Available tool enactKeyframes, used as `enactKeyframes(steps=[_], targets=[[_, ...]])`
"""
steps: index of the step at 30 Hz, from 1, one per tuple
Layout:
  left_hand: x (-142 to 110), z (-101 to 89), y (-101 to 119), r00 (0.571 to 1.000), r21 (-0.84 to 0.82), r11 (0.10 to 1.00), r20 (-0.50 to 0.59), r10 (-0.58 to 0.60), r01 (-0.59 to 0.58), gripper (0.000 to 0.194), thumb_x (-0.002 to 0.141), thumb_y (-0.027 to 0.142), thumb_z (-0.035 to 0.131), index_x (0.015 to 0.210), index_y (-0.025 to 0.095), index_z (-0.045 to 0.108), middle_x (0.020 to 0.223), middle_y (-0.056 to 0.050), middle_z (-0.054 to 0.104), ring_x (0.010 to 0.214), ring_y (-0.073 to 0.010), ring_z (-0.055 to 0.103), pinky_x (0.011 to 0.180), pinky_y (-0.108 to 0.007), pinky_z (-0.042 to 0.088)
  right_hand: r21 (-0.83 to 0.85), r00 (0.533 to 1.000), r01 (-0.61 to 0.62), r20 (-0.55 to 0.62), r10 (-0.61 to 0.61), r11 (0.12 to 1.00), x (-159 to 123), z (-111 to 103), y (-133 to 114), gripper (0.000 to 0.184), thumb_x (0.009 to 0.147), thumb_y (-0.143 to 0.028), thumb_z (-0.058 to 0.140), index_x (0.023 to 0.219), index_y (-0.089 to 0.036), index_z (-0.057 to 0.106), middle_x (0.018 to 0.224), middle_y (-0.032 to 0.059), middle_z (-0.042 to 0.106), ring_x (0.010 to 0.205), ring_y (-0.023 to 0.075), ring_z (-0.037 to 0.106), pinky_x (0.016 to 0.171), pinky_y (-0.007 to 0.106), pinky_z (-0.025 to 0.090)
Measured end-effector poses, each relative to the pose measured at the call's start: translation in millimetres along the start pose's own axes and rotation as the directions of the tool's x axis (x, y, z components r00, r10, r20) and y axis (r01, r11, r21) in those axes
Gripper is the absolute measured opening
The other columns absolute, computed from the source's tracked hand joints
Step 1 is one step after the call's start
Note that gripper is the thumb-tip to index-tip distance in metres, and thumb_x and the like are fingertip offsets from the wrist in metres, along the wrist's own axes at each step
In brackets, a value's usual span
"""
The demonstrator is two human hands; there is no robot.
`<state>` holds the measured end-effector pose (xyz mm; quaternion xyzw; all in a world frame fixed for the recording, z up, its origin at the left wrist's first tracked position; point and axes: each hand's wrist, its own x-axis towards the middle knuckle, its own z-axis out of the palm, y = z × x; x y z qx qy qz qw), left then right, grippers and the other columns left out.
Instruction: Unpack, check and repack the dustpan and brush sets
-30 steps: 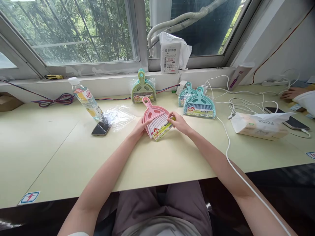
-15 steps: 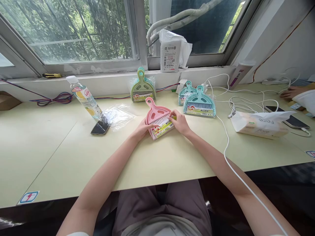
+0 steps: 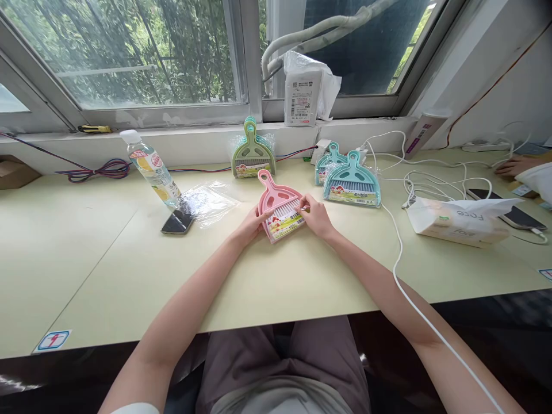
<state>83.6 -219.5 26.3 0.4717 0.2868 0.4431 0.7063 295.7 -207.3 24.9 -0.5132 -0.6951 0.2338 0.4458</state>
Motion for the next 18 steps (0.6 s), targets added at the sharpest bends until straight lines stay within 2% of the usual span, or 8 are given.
enactKeyframes(steps=[3,7,11,14,16,18], targets=[[-1.0,2.1,2.5,1.0,0.009,1.0,-0.012,0.003,-0.003,0.067,0.068,0.032,0.084,0.128,0.017,0.057,0.133,-0.017,0.06,0.123,-0.0351,0.056,0.102,-0.046,0.049,-0.136,1.0,0.015,-0.013,-0.017,0.991,-2.5,1.8,1.1,0.014,0.086,-0.033,0.053,0.08,-0.023,0.045,0.082,0.0036,0.06,0.08,0.0198,0.059,0.077,0.032,0.046],[-1.3,2.9,5.7,1.0,0.059,0.998,-0.008,0.007,-0.007,0.077,0.056,0.013,0.086,0.128,0.018,0.058,0.13,-0.015,0.062,0.124,-0.0352,0.056,0.105,-0.047,0.047,-0.214,1.0,0.007,-0.004,-0.008,0.977,-3.4,1.4,-0.5,0.012,0.088,-0.03,0.052,0.082,-0.023,0.045,0.084,0.0044,0.061,0.081,0.0213,0.06,0.077,0.032,0.045],[-0.1,2.4,5.0,0.998,0.061,0.998,-0.047,0.029,-0.026,0.082,0.052,0.005,0.082,0.128,0.018,0.057,0.126,-0.013,0.064,0.125,-0.0351,0.055,0.106,-0.047,0.046,-0.173,0.997,0.041,-0.051,-0.051,0.984,-4.9,2.1,-3.4,0.012,0.089,-0.033,0.052,0.088,-0.023,0.045,0.091,0.0054,0.06,0.086,0.022,0.06,0.082,0.034,0.046],[1.6,1.5,3.3,0.993,0.046,0.997,-0.094,0.065,-0.061,0.081,0.052,0.006,0.082,0.128,0.019,0.057,0.124,-0.012,0.066,0.123,-0.035,0.056,0.104,-0.048,0.048,-0.069,0.976,0.07,-0.2,-0.082,0.995,-5.7,1.5,-4.8,0.02,0.089,-0.038,0.052,0.1,-0.024,0.043,0.11,0.0085,0.055,0.096,0.0208,0.058,0.088,0.035,0.048],[2.8,0.2,2.7,0.986,0.034,0.995,-0.14,0.094,-0.09,0.079,0.053,0.008,0.082,0.127,0.019,0.057,0.124,-0.012,0.066,0.122,-0.0346,0.057,0.103,-0.048,0.049,-0.005,0.949,0.016,-0.316,-0.017,1.0,-5.4,1.5,-4.5,0.025,0.088,-0.042,0.052,0.102,-0.024,0.041,0.115,0.0095,0.051,0.1,0.0202,0.056,0.091,0.035,0.048],[3.8,-1.4,2.7,0.975,0.018,0.993,-0.191,0.116,-0.114,0.076,0.054,0.01,0.083,0.125,0.018,0.057,0.123,-0.011,0.066,0.12,-0.0337,0.058,0.102,-0.048,0.049,0.109,0.918,-0.128,-0.362,0.16,0.986,-5.3,3.9,-4.7,0.027,0.088,-0.046,0.049,0.102,-0.025,0.039,0.112,0.0089,0.051,0.101,0.0203,0.056,0.092,0.036,0.049]])
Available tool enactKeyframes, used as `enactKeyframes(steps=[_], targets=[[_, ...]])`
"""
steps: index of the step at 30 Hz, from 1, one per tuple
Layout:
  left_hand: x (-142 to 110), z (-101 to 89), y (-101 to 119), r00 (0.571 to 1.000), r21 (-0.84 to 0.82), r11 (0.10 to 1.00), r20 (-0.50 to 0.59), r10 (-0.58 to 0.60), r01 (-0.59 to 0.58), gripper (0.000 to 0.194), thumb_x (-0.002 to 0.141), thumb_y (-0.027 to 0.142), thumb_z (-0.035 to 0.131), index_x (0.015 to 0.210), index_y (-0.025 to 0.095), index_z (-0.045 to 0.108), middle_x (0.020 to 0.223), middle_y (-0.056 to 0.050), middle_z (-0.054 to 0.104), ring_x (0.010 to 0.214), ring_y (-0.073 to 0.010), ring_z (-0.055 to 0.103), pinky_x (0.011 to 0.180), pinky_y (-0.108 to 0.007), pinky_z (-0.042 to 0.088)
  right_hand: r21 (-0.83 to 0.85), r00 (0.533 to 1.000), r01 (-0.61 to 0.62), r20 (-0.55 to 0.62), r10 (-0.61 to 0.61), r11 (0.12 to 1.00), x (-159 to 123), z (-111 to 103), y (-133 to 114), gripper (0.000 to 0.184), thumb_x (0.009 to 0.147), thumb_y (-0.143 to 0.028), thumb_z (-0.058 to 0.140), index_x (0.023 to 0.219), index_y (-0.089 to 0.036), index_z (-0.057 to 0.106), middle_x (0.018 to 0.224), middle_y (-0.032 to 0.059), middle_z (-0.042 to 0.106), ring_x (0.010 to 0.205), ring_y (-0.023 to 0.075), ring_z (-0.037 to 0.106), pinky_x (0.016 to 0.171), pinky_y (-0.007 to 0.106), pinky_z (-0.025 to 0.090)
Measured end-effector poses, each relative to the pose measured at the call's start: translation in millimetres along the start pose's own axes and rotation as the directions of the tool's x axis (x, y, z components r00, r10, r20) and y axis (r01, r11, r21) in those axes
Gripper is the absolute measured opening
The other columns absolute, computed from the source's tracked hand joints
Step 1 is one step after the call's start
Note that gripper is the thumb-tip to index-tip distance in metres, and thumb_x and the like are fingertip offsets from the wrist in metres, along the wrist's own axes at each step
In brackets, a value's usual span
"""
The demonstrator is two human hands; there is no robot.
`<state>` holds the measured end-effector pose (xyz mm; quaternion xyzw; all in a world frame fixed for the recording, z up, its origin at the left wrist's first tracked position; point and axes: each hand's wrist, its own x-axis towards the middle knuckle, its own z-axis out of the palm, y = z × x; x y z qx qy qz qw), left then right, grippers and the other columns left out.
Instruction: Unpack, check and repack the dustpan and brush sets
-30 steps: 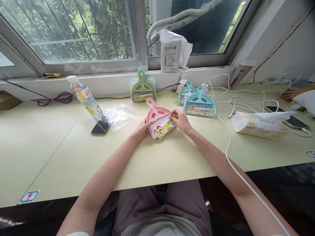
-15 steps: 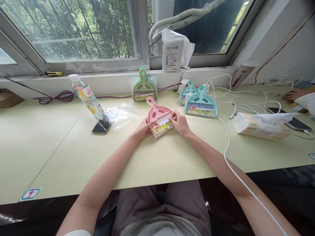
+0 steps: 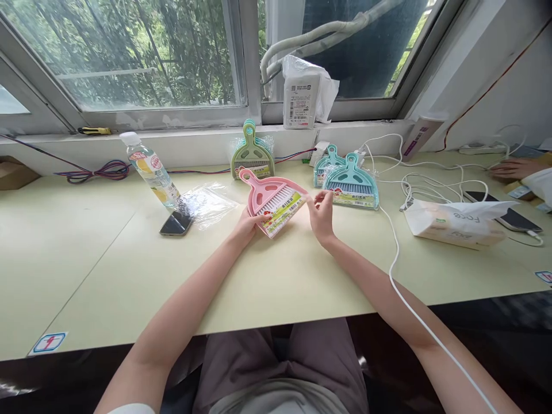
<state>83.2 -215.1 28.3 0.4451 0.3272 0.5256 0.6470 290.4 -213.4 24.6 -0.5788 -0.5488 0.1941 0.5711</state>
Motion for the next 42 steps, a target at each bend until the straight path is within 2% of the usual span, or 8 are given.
enactKeyframes(steps=[3,8,16,21,23,26,30,42], targets=[[0.5,-0.8,1.2,0.998,-0.022,1.0,-0.058,0.021,-0.023,0.07,0.055,0.012,0.083,0.12,0.018,0.059,0.12,-0.011,0.068,0.118,-0.0326,0.06,0.102,-0.047,0.05,0.192,0.943,-0.314,0.18,0.281,0.93,-7.5,9.2,-3.9,0.028,0.089,-0.047,0.046,0.105,-0.025,0.038,0.111,0.0082,0.054,0.101,0.0202,0.06,0.089,0.036,0.053],[-2.6,4.6,3.9,0.998,-0.026,0.998,-0.017,0.058,-0.059,0.066,0.056,0.016,0.085,0.118,0.018,0.061,0.12,-0.011,0.068,0.117,-0.0344,0.06,0.1,-0.048,0.051,0.454,0.792,-0.478,0.593,0.145,0.752,-29.4,24.6,-15.0,0.035,0.083,-0.039,0.059,0.112,-0.027,0.041,0.119,0.0047,0.062,0.108,0.0201,0.064,0.093,0.038,0.055],[3.0,2.4,-10.2,0.996,0.089,0.992,0.018,0.084,-0.085,0.082,0.053,0.024,0.089,0.127,0.019,0.052,0.122,-0.012,0.066,0.113,-0.031,0.061,0.099,-0.045,0.05,0.504,0.813,-0.525,0.535,0.229,0.686,-27.4,23.1,-5.5,0.033,0.078,-0.029,0.067,0.104,-0.024,0.048,0.109,0.0036,0.069,0.094,0.0207,0.07,0.082,0.039,0.061],[7.9,-7.1,-7.3,1.0,0.338,0.941,-0.018,0.019,-0.011,0.054,0.085,0.054,0.06,0.123,0.017,0.056,0.117,-0.013,0.063,0.101,-0.0258,0.064,0.084,-0.04,0.055,0.566,0.853,-0.483,0.476,0.214,0.668,-22.1,17.9,-5.4,0.035,0.074,-0.026,0.07,0.104,-0.022,0.052,0.101,0.0034,0.071,0.089,0.0207,0.071,0.078,0.037,0.062],[7.5,-13.1,2.0,0.989,0.623,0.782,-0.107,0.107,-0.017,0.051,0.095,0.055,0.039,0.12,0.017,0.061,0.121,-0.015,0.057,0.103,-0.0256,0.062,0.078,-0.037,0.056,0.57,0.862,-0.478,0.451,0.232,0.668,-18.5,15.3,-3.8,0.035,0.074,-0.024,0.07,0.105,-0.022,0.053,0.1,0.0031,0.072,0.088,0.0203,0.072,0.077,0.036,0.063],[5.3,-27.4,19.6,0.897,0.968,0.244,-0.161,0.411,0.062,0.041,0.097,0.039,0.038,0.126,0.021,0.061,0.126,-0.015,0.052,0.111,-0.0278,0.057,0.083,-0.037,0.051,0.565,0.869,-0.479,0.414,0.271,0.672,-12.6,12.7,-0.5,0.032,0.075,-0.021,0.068,0.103,-0.022,0.053,0.1,0.0031,0.072,0.088,0.02,0.072,0.078,0.036,0.063],[5.1,-54.8,34.7,0.902,0.928,-0.183,-0.244,0.358,0.323,0.04,0.095,0.03,0.038,0.126,0.019,0.061,0.102,-0.015,0.065,0.099,-0.0309,0.063,0.082,-0.04,0.048,0.54,0.861,-0.493,0.417,0.291,0.682,-9.1,11.8,1.0,0.031,0.074,-0.019,0.068,0.101,-0.022,0.052,0.1,0.0042,0.072,0.092,0.0216,0.071,0.079,0.037,0.063],[6.0,-68.6,39.7,0.954,0.916,-0.284,-0.238,0.182,0.282,0.03,0.087,0.037,0.046,0.09,0.018,0.069,0.098,-0.014,0.071,0.098,-0.0303,0.065,0.081,-0.036,0.046,0.429,0.815,-0.512,0.518,0.261,0.745,-13.2,15.8,1.2,0.033,0.076,-0.019,0.067,0.106,-0.021,0.052,0.093,0.005,0.072,0.081,0.0207,0.072,0.073,0.036,0.062]])
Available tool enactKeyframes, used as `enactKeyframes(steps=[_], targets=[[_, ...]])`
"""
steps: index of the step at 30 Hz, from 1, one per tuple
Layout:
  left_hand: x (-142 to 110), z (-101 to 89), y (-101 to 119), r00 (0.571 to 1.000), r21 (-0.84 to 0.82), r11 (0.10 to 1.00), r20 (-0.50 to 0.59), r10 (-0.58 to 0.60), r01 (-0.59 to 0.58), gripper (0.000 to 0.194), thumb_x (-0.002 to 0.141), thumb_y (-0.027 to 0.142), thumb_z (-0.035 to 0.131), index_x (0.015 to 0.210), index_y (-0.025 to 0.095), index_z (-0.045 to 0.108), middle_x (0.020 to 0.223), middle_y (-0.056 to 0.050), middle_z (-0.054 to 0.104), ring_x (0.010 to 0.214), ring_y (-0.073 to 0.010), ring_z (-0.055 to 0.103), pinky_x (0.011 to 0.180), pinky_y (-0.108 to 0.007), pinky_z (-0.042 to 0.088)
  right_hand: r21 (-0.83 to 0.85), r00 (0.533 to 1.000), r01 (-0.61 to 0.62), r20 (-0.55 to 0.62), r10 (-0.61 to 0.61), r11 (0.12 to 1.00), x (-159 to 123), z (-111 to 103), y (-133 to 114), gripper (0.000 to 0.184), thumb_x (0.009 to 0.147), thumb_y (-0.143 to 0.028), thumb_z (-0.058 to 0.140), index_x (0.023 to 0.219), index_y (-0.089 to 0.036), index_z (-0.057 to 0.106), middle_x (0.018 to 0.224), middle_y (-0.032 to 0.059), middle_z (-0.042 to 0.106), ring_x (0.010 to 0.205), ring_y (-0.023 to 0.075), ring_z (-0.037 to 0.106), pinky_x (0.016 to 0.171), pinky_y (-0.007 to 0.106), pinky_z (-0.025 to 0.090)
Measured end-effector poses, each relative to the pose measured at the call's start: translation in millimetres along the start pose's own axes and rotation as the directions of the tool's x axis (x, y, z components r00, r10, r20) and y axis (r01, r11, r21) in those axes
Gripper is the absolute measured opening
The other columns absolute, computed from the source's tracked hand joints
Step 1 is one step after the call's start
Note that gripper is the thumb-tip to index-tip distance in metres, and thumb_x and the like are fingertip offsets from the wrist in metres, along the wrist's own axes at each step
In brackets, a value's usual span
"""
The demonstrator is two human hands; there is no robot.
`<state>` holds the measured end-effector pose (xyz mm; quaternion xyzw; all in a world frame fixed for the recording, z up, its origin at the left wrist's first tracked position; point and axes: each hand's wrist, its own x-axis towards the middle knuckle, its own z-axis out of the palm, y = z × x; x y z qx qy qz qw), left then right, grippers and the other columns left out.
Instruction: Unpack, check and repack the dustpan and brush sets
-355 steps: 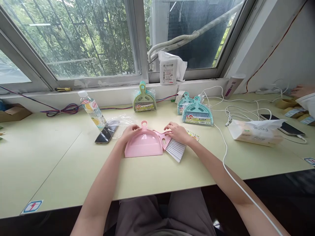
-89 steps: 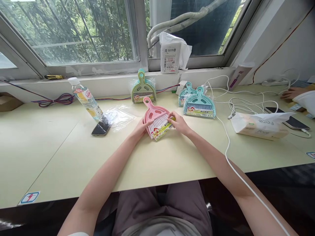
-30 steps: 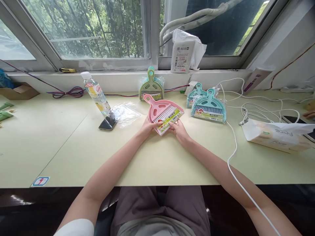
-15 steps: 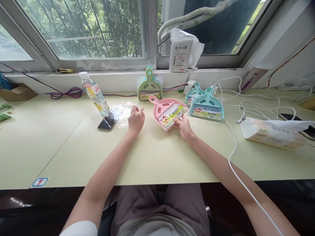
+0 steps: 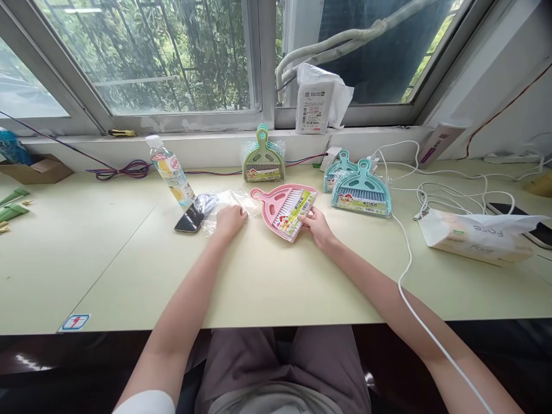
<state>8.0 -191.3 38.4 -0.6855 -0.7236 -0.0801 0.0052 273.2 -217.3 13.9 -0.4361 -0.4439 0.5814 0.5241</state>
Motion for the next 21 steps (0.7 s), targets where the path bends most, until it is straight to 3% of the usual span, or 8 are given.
enactKeyframes(steps=[3,6,10,16,21], targets=[[-2.3,-0.9,1.8,0.997,-0.063,0.996,-0.035,-0.068,0.066,0.04,0.084,0.047,0.054,0.108,0.017,0.064,0.097,-0.014,0.07,0.097,-0.0322,0.064,0.084,-0.038,0.046,-0.01,1.0,0.001,-0.001,-0.001,1.0,-0.8,1.0,-0.6,0.033,0.078,-0.016,0.065,0.108,-0.021,0.053,0.095,0.0049,0.073,0.082,0.0199,0.072,0.071,0.035,0.062],[-3.2,0.7,0.3,0.986,-0.088,0.989,-0.109,-0.127,0.117,0.056,0.081,0.051,0.057,0.124,0.015,0.056,0.112,-0.018,0.065,0.111,-0.0348,0.058,0.091,-0.041,0.044,-0.024,1.0,-0.016,0.003,0.016,1.0,-2.6,2.2,-2.4,0.031,0.08,-0.015,0.063,0.108,-0.021,0.054,0.097,0.0053,0.073,0.082,0.02,0.072,0.073,0.035,0.063],[-3.6,2.7,-1.6,0.983,-0.047,0.99,-0.122,-0.14,0.136,0.042,0.085,0.036,0.052,0.118,0.014,0.061,0.128,-0.02,0.057,0.122,-0.0356,0.049,0.097,-0.044,0.041,-0.018,0.999,-0.045,0.006,0.045,0.999,-3.9,3.0,-3.3,0.028,0.082,-0.013,0.06,0.108,-0.02,0.054,0.096,0.0052,0.073,0.078,0.0191,0.072,0.073,0.035,0.063],[-6.3,5.9,4.6,0.995,-0.039,0.999,-0.103,0.011,-0.015,0.048,0.08,0.008,0.043,0.124,0.018,0.06,0.111,-0.012,0.069,0.108,-0.0281,0.061,0.094,-0.038,0.042,0.021,0.997,-0.07,0.025,0.069,0.997,0.4,-1.3,0.7,0.027,0.083,-0.012,0.06,0.108,-0.019,0.055,0.097,0.0059,0.074,0.076,0.0167,0.072,0.069,0.029,0.062],[-4.4,14.0,10.3,0.988,-0.033,0.998,-0.148,0.046,-0.052,0.039,0.084,0.009,0.041,0.112,0.017,0.068,0.112,-0.012,0.069,0.105,-0.0277,0.062,0.094,-0.037,0.041,0.03,0.997,-0.075,0.013,0.074,0.997,1.2,-2.5,-0.2,0.027,0.082,-0.01,0.06,0.107,-0.018,0.056,0.101,0.006,0.074,0.076,0.0159,0.072,0.067,0.027,0.062]])
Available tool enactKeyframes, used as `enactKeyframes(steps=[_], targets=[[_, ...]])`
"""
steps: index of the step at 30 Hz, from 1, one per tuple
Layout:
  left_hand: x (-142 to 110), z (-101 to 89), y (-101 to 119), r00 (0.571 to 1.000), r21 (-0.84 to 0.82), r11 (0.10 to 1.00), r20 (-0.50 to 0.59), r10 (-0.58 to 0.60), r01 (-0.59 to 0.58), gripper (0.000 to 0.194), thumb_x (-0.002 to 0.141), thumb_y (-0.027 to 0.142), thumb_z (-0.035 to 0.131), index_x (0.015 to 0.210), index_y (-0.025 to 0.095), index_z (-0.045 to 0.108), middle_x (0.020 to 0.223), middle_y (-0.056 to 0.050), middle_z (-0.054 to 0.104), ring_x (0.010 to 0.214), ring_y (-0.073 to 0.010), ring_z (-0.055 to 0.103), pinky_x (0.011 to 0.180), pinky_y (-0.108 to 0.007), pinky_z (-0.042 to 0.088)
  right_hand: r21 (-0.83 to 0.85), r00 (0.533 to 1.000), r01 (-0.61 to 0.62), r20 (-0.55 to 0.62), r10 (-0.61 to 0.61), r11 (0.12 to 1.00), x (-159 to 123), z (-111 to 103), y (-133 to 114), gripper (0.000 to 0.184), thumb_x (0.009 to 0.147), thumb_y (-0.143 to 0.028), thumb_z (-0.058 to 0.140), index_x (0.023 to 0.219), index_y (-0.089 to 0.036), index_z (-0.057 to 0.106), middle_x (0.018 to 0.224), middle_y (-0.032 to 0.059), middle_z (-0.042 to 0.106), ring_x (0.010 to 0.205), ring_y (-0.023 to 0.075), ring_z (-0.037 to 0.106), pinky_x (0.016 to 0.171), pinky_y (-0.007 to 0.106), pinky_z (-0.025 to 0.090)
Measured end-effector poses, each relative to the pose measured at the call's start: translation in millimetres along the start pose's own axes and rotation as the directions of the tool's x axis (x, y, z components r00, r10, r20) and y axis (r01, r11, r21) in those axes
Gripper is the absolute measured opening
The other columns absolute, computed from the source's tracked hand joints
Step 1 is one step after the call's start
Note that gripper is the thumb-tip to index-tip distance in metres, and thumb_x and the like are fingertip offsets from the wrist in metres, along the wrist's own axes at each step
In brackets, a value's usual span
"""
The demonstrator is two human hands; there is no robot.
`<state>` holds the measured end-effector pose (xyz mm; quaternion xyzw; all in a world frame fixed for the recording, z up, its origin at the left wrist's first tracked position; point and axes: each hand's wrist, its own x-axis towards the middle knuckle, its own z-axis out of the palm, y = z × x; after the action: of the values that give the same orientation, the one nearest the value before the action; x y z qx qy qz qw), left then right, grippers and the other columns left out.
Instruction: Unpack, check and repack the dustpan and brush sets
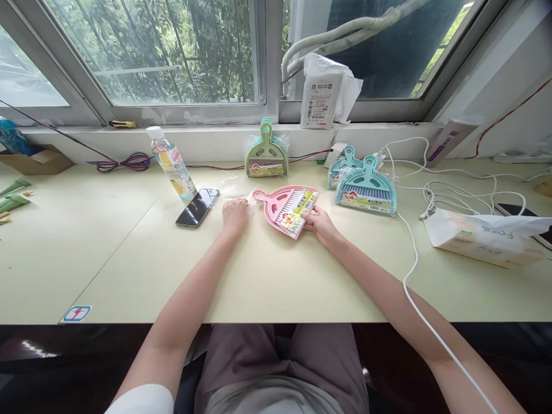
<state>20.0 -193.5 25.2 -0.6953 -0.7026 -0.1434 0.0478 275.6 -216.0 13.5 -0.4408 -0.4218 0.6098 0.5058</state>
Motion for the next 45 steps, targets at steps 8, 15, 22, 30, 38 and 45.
enactKeyframes(steps=[8,15,22,30,38,45], targets=[[0.9,-0.2,-0.4,1.0,0.018,1.0,0.0,-0.012,0.012,0.04,0.089,0.012,0.036,0.117,0.018,0.064,0.112,-0.014,0.066,0.106,-0.0287,0.057,0.087,-0.037,0.044,-0.007,0.999,-0.031,0.018,0.031,1.0,-2.2,3.1,-4.0,0.025,0.081,-0.009,0.061,0.104,-0.018,0.058,0.1,0.0068,0.074,0.077,0.0177,0.072,0.07,0.032,0.063],[-0.7,-3.4,0.7,1.0,0.009,1.0,-0.016,-0.016,0.016,0.042,0.089,0.011,0.037,0.124,0.019,0.058,0.117,-0.013,0.061,0.109,-0.0269,0.055,0.086,-0.035,0.045,0.011,0.999,-0.038,0.011,0.038,0.999,-0.6,1.7,-3.4,0.025,0.081,-0.008,0.06,0.104,-0.018,0.059,0.103,0.0066,0.073,0.079,0.0172,0.072,0.07,0.031,0.063],[4.3,-5.0,-4.3,0.992,-0.052,0.991,-0.006,-0.124,0.124,0.028,0.091,0.02,0.048,0.115,0.018,0.062,0.113,-0.013,0.066,0.114,-0.0298,0.054,0.095,-0.041,0.039,-0.002,0.999,-0.043,0.014,0.043,0.999,-2.8,2.3,-4.1,0.026,0.081,-0.009,0.061,0.105,-0.018,0.059,0.106,0.007,0.073,0.082,0.0175,0.072,0.071,0.03,0.063],[3.9,-14.1,-6.4,0.939,-0.366,0.918,-0.233,-0.252,0.155,0.025,0.093,0.023,0.044,0.113,0.021,0.06,0.103,-0.006,0.068,0.103,-0.0227,0.06,0.091,-0.035,0.04,-0.01,1.0,-0.018,0.022,0.019,1.0,-0.9,1.7,-1.7,0.027,0.081,-0.009,0.061,0.105,-0.019,0.058,0.103,0.0059,0.073,0.08,0.0168,0.072,0.066,0.028,0.062],[1.0,-7.2,10.6,0.959,-0.514,0.857,-0.256,-0.119,-0.031,0.023,0.092,0.025,0.047,0.109,0.019,0.062,0.094,-0.004,0.066,0.087,-0.0181,0.062,0.083,-0.03,0.044,-0.055,0.986,0.051,0.163,-0.042,0.997,-8.8,8.6,-1.8,0.038,0.075,-0.022,0.071,0.11,-0.02,0.057,0.093,0.0049,0.074,0.078,0.0199,0.072,0.067,0.033,0.062],[-7.1,-6.8,31.3,0.977,-0.667,0.721,-0.2,0.069,-0.188,0.021,0.091,0.025,0.05,0.106,0.019,0.063,0.091,-0.003,0.067,0.078,-0.0147,0.061,0.075,-0.027,0.048,-0.052,0.989,0.103,0.109,-0.097,0.993,-11.7,11.7,-2.8,0.041,0.073,-0.025,0.072,0.11,-0.022,0.055,0.092,0.0037,0.074,0.079,0.0201,0.072,0.071,0.036,0.062]])
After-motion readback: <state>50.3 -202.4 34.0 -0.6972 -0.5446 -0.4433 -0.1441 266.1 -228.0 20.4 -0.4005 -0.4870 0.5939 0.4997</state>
